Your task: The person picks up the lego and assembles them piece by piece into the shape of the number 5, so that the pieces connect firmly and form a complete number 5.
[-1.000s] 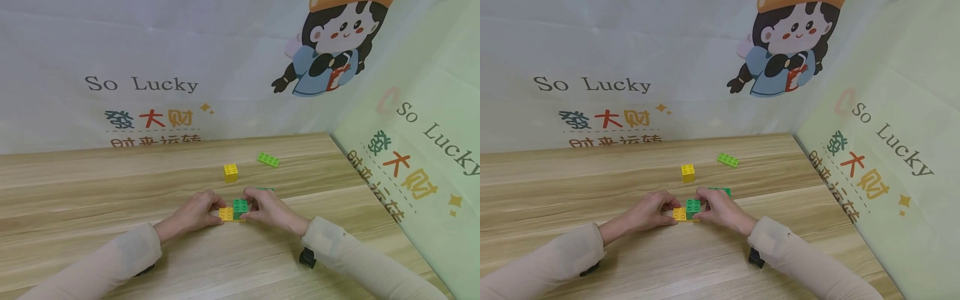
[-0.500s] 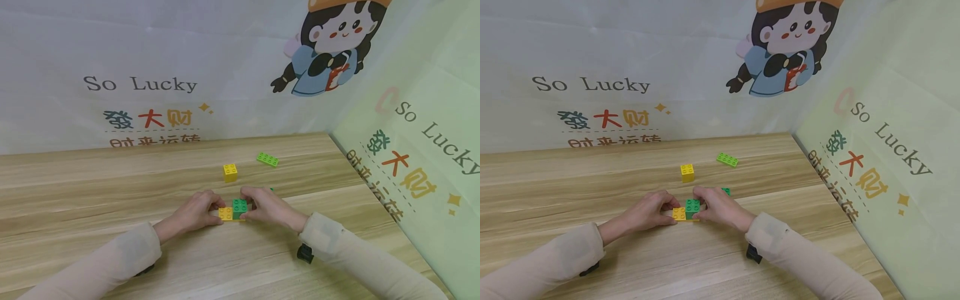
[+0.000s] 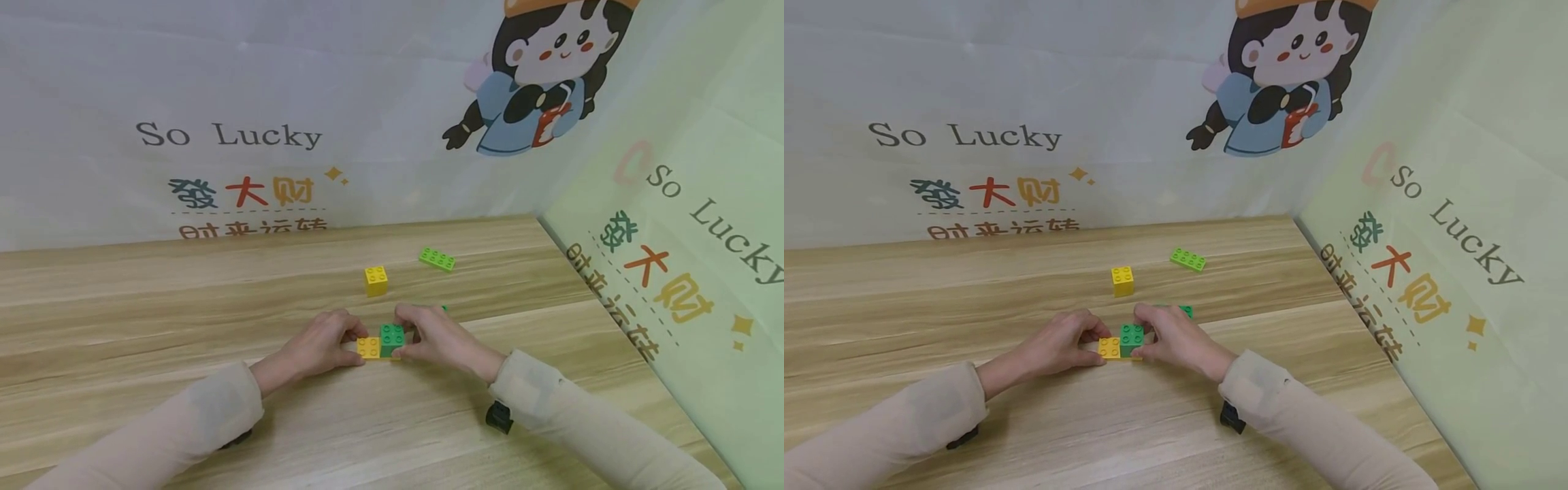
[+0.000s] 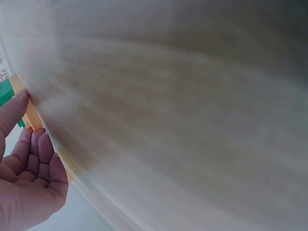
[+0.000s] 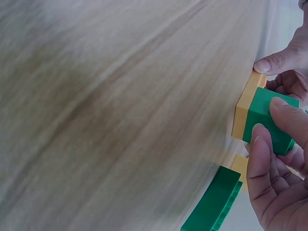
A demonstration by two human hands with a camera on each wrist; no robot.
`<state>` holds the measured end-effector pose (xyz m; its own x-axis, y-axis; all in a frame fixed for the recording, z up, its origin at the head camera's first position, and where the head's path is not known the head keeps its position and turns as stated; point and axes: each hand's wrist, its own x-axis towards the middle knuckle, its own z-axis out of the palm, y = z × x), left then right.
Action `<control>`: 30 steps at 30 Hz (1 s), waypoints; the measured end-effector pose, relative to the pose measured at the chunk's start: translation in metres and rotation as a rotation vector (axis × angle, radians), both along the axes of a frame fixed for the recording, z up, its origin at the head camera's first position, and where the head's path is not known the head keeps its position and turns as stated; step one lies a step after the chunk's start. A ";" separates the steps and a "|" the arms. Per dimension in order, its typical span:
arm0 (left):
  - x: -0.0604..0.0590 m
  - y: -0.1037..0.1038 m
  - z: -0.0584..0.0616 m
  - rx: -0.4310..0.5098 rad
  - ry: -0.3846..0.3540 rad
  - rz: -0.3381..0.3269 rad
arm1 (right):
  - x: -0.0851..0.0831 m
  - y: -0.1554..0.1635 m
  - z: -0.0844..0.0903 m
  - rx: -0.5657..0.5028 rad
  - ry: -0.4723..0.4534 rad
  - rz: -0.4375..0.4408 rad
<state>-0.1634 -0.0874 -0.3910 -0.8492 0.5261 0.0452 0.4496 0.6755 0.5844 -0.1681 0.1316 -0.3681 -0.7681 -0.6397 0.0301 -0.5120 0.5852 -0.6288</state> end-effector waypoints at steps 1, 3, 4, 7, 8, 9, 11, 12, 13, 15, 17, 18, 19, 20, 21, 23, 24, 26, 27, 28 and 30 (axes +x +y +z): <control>0.000 0.000 0.000 0.001 0.001 -0.001 | 0.000 0.000 0.000 -0.001 0.004 -0.002; 0.000 0.000 0.001 0.002 0.003 -0.004 | 0.000 0.000 -0.002 0.000 0.020 -0.006; 0.001 0.000 0.001 0.002 0.004 -0.004 | 0.001 0.000 -0.002 0.000 0.028 -0.006; 0.001 0.000 0.001 0.002 0.000 0.000 | 0.002 0.000 -0.003 0.004 0.045 -0.013; 0.001 0.000 0.001 0.003 -0.001 0.001 | 0.002 0.000 -0.003 0.005 0.053 -0.016; 0.001 0.000 0.001 0.004 -0.003 0.004 | 0.002 0.001 -0.003 0.007 0.057 -0.020; 0.001 0.000 0.001 0.005 -0.004 0.006 | 0.003 0.001 -0.004 0.010 0.064 -0.027; 0.001 0.000 0.001 0.006 -0.003 0.005 | 0.003 0.001 -0.004 0.010 0.068 -0.029; 0.001 0.000 0.001 0.007 -0.001 0.003 | 0.003 0.001 -0.005 0.010 0.071 -0.032; 0.001 0.000 0.001 0.009 0.000 0.001 | 0.003 0.001 -0.005 0.012 0.075 -0.033; 0.001 -0.001 0.001 0.011 -0.002 0.000 | 0.004 0.001 -0.006 0.012 0.076 -0.035; 0.001 -0.001 0.001 0.014 -0.004 0.001 | 0.004 0.001 -0.007 0.011 0.077 -0.036; 0.001 -0.001 0.001 0.016 -0.006 0.002 | 0.004 0.001 -0.007 0.010 0.078 -0.037; 0.000 -0.001 0.001 0.017 -0.008 0.003 | 0.004 0.001 -0.007 0.007 0.079 -0.038; 0.000 -0.001 0.000 0.018 -0.007 0.003 | 0.004 0.001 -0.007 0.005 0.080 -0.040; 0.000 -0.002 0.000 0.019 -0.004 0.002 | 0.004 0.001 -0.008 -0.002 0.081 -0.042; 0.000 -0.002 0.000 0.018 -0.001 0.001 | 0.004 0.001 -0.008 -0.008 0.080 -0.043; 0.000 -0.002 0.000 0.016 0.004 -0.003 | 0.004 0.002 -0.009 -0.019 0.076 -0.047; 0.000 -0.002 0.000 0.014 0.006 -0.004 | 0.004 0.002 -0.010 -0.025 0.075 -0.049; 0.000 -0.002 0.000 0.013 0.007 -0.006 | 0.004 0.002 -0.011 -0.031 0.073 -0.054; 0.000 -0.002 0.000 0.012 0.006 -0.008 | 0.005 0.002 -0.012 -0.039 0.069 -0.064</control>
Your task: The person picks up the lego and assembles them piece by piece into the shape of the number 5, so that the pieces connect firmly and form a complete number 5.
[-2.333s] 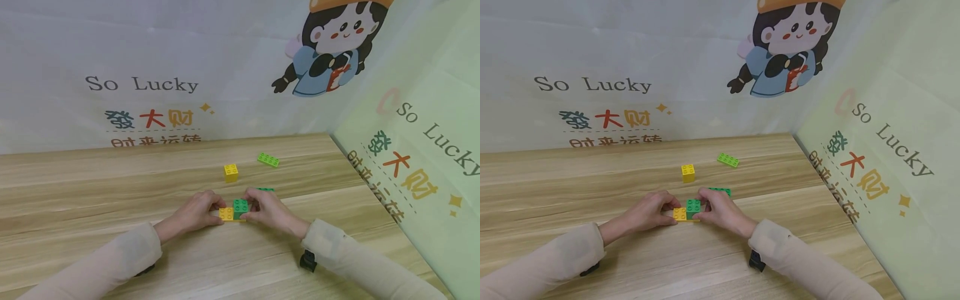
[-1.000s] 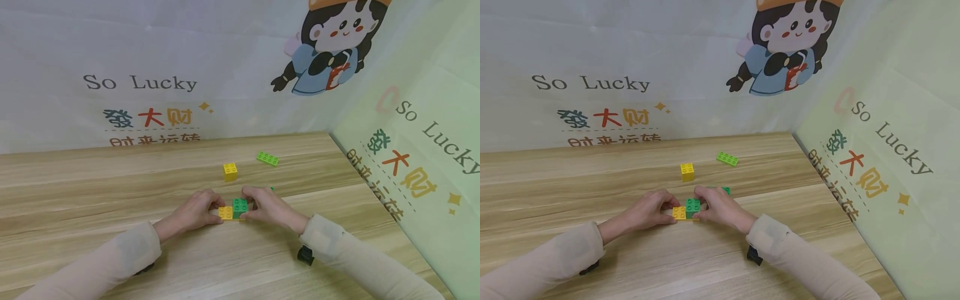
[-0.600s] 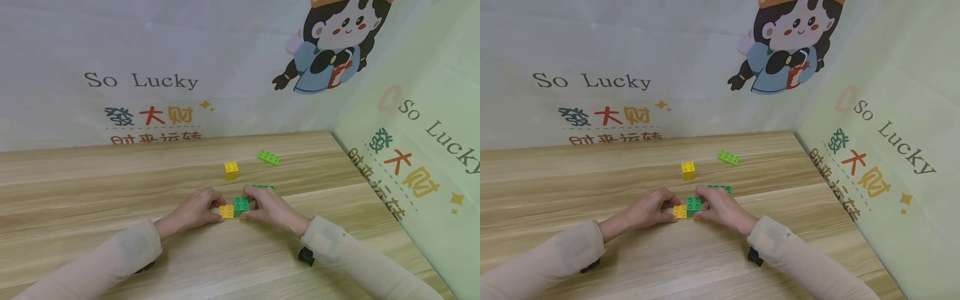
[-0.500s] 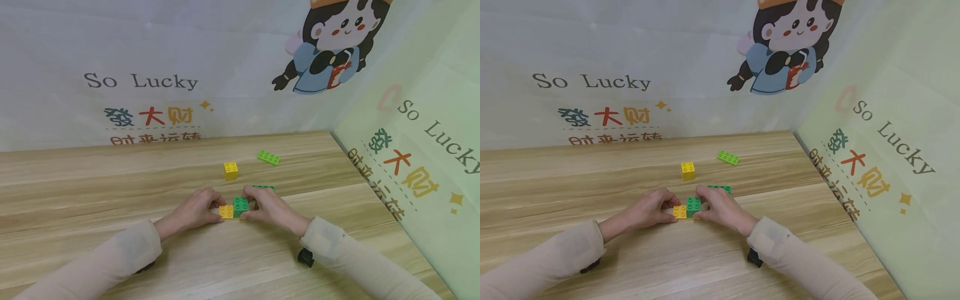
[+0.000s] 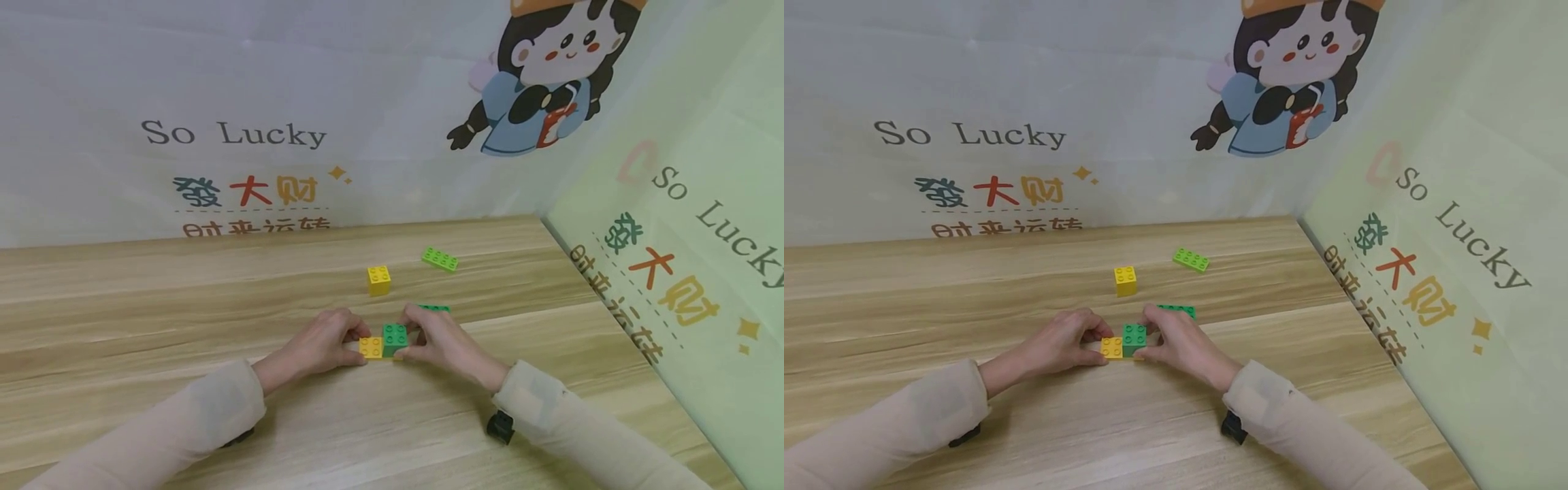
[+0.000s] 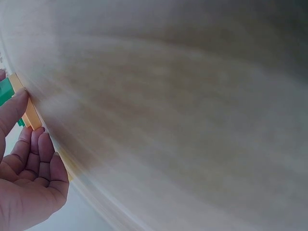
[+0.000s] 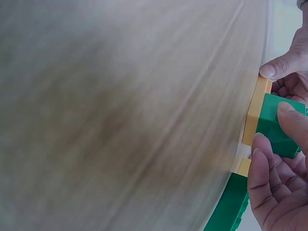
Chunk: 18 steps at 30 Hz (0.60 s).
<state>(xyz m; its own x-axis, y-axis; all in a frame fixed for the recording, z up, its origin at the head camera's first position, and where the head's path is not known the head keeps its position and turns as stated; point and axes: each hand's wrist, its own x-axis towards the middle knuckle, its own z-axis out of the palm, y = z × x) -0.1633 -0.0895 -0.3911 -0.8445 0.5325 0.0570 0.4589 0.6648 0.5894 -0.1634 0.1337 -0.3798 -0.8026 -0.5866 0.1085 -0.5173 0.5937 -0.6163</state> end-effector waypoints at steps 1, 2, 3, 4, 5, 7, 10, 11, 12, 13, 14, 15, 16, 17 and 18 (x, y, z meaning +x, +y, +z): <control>0.000 0.000 0.000 0.001 -0.001 0.000 | 0.000 0.000 0.000 0.000 -0.001 -0.006; 0.000 0.001 0.000 0.002 -0.001 0.000 | 0.000 0.001 0.000 0.001 -0.002 -0.010; 0.000 0.001 0.000 0.002 0.000 -0.001 | 0.000 0.001 0.000 0.001 0.000 -0.011; 0.000 0.001 0.000 0.001 0.000 -0.001 | 0.000 0.001 0.000 0.002 -0.003 -0.016; 0.000 0.002 0.000 0.001 0.001 0.000 | 0.000 0.001 0.000 0.003 -0.003 -0.016; 0.000 0.003 -0.001 0.003 0.006 0.002 | 0.000 0.002 -0.001 -0.002 -0.006 -0.014; 0.000 0.003 -0.001 0.008 0.017 0.003 | 0.000 0.003 -0.001 -0.014 -0.013 -0.007; 0.000 0.003 -0.002 0.008 0.020 0.003 | 0.000 0.003 -0.002 -0.020 -0.015 -0.003; 0.000 0.003 -0.002 0.009 0.022 0.004 | 0.000 0.004 -0.002 -0.028 -0.022 0.000; 0.000 0.003 -0.002 0.009 0.024 0.002 | 0.000 0.004 -0.003 -0.036 -0.027 0.003; 0.000 0.002 -0.002 0.007 0.024 0.001 | 0.000 0.004 -0.003 -0.042 -0.034 0.004; 0.000 0.001 -0.002 0.005 0.022 0.001 | 0.001 0.003 -0.003 -0.049 -0.043 0.005; 0.000 0.001 -0.002 0.003 0.015 0.006 | 0.001 0.002 -0.004 -0.058 -0.053 0.006; 0.000 -0.001 -0.002 0.001 0.013 0.007 | 0.001 0.001 -0.004 -0.064 -0.062 0.004; 0.000 -0.002 -0.002 0.000 0.010 0.009 | 0.002 0.000 -0.003 -0.067 -0.070 0.002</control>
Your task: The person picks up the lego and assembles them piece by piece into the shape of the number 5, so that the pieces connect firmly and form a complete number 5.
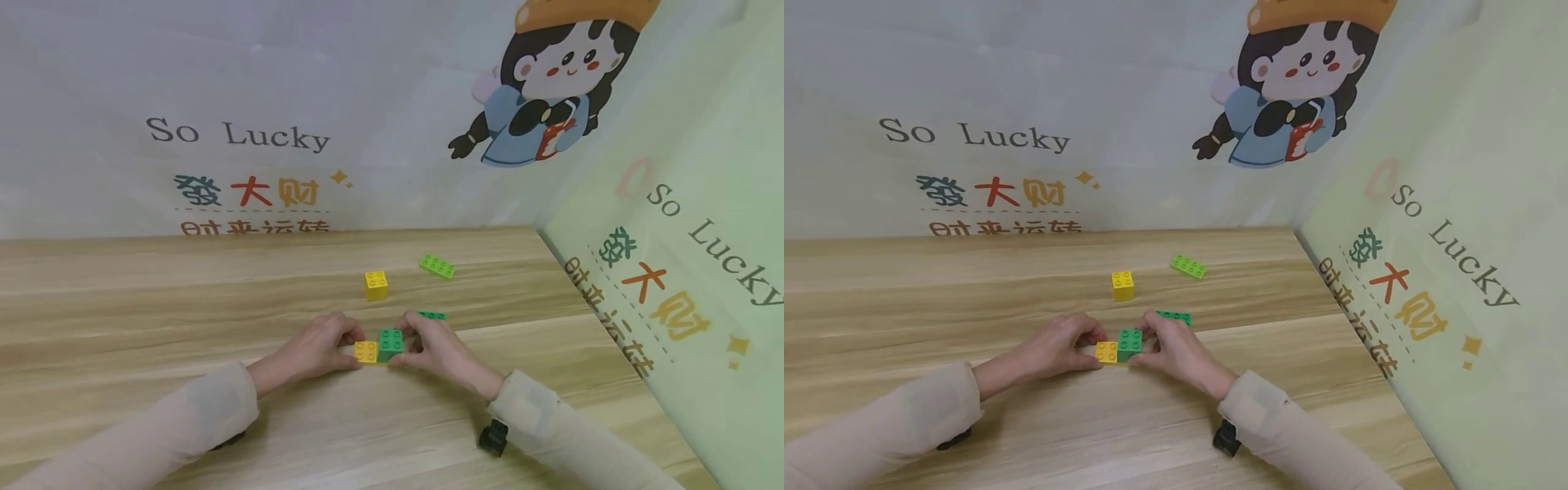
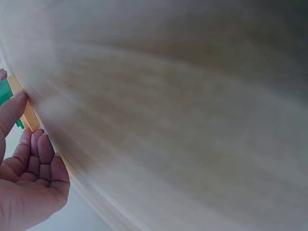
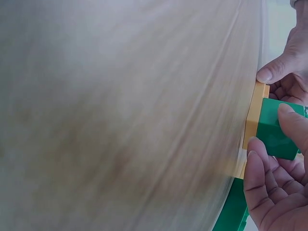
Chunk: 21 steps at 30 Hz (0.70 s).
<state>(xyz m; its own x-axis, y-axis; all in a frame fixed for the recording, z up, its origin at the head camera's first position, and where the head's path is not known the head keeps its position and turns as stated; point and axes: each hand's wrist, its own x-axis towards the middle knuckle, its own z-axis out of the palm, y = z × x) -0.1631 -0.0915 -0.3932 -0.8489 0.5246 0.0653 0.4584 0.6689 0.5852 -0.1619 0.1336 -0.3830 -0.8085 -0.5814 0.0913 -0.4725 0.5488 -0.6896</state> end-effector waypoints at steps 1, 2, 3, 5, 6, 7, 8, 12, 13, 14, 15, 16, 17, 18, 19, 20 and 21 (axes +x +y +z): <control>0.000 -0.001 0.000 -0.003 -0.004 0.002 | 0.000 -0.001 0.000 -0.002 -0.009 -0.002; 0.000 -0.002 0.000 -0.004 -0.010 0.006 | 0.001 -0.002 0.000 -0.001 -0.016 -0.004; 0.000 -0.003 0.000 -0.004 -0.013 0.009 | 0.000 -0.002 0.000 0.000 -0.024 -0.003; 0.000 -0.004 0.000 -0.005 -0.016 0.011 | 0.000 -0.001 0.001 0.006 -0.037 -0.003; -0.001 -0.003 0.000 -0.004 -0.017 0.011 | 0.000 0.000 0.001 0.013 -0.044 -0.005; -0.001 -0.003 0.000 -0.002 -0.019 0.010 | 0.000 0.002 0.002 0.015 -0.056 -0.010; -0.001 -0.002 0.000 0.000 -0.019 0.009 | -0.001 0.005 0.003 0.017 -0.064 -0.017; -0.001 -0.001 0.001 0.002 -0.026 0.011 | -0.006 0.018 0.009 -0.013 -0.064 -0.065; -0.001 0.000 0.001 0.000 -0.029 0.012 | -0.008 0.022 0.010 -0.024 -0.055 -0.081; -0.002 0.000 0.001 -0.001 -0.031 0.014 | -0.010 0.025 0.012 -0.029 -0.043 -0.098; -0.002 0.000 0.001 -0.002 -0.034 0.016 | -0.012 0.029 0.014 -0.031 -0.033 -0.116; -0.002 0.000 0.001 -0.004 -0.037 0.019 | -0.015 0.034 0.014 -0.031 -0.026 -0.135; -0.002 0.000 0.001 -0.006 -0.041 0.021 | -0.018 0.038 0.015 -0.029 -0.012 -0.146; -0.002 0.000 0.001 -0.007 -0.045 0.023 | -0.020 0.043 0.014 -0.026 0.000 -0.158; -0.002 0.001 0.001 -0.007 -0.051 0.026 | -0.023 0.047 0.014 -0.025 0.009 -0.166; -0.002 0.001 0.001 -0.007 -0.055 0.028 | -0.025 0.050 0.013 -0.021 0.018 -0.172; -0.001 0.001 0.001 -0.008 -0.057 0.029 | -0.026 0.053 0.012 -0.017 0.027 -0.172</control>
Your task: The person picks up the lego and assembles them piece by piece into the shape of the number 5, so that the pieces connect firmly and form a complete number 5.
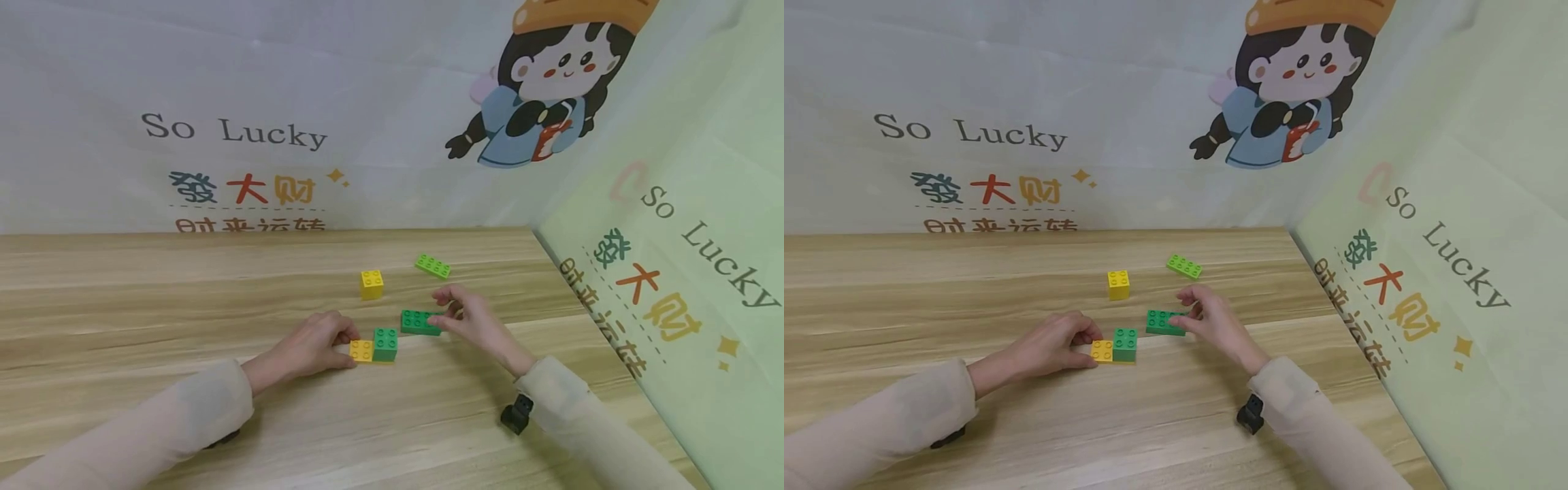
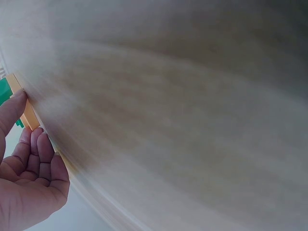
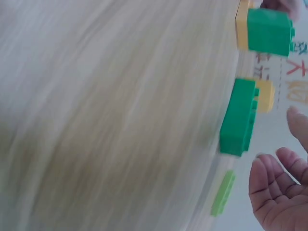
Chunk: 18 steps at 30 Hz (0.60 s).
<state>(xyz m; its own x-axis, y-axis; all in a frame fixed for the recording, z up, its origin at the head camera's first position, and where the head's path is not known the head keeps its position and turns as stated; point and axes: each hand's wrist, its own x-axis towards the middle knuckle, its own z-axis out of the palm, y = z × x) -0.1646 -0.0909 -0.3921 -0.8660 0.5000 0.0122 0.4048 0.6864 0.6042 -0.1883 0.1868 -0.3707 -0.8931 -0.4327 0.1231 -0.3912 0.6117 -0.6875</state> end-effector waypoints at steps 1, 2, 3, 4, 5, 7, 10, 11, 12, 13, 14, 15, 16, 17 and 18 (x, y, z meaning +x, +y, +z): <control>0.000 0.000 0.000 -0.001 -0.002 0.001 | -0.002 0.002 -0.001 0.005 0.010 0.002; 0.000 0.000 0.000 -0.001 -0.002 0.000 | -0.002 0.004 -0.002 0.015 0.016 0.004; 0.000 0.000 0.001 -0.001 -0.001 -0.001 | -0.003 0.005 -0.003 0.029 0.019 0.007; 0.000 -0.001 0.001 -0.001 0.000 -0.002 | -0.004 0.006 -0.004 0.042 0.018 0.009; 0.000 -0.001 0.001 -0.002 0.002 -0.004 | -0.004 0.007 -0.005 0.054 0.014 0.013; 0.000 -0.001 0.001 -0.004 0.002 -0.005 | -0.005 0.007 -0.008 0.079 0.006 0.022; 0.000 0.000 0.001 -0.010 0.001 -0.003 | -0.006 0.007 -0.011 0.110 -0.012 0.023; 0.000 0.000 0.001 -0.011 0.000 -0.003 | -0.006 0.006 -0.012 0.120 -0.013 0.026; 0.000 0.000 0.001 -0.013 0.000 -0.003 | -0.007 0.006 -0.013 0.127 -0.017 0.025; 0.000 0.000 0.001 -0.014 0.000 -0.002 | -0.007 0.006 -0.013 0.132 -0.021 0.024; 0.000 0.000 0.001 -0.015 0.000 -0.001 | -0.007 0.005 -0.014 0.138 -0.022 0.023; 0.000 0.000 0.001 -0.014 0.000 -0.002 | -0.007 0.005 -0.014 0.143 -0.020 0.024; 0.000 0.000 0.000 -0.014 0.000 -0.002 | -0.007 0.005 -0.014 0.145 -0.016 0.025; 0.000 0.000 0.000 -0.015 0.001 -0.002 | -0.007 0.005 -0.015 0.145 -0.014 0.026; 0.000 0.000 0.000 -0.015 0.003 -0.002 | -0.007 0.005 -0.015 0.145 -0.013 0.023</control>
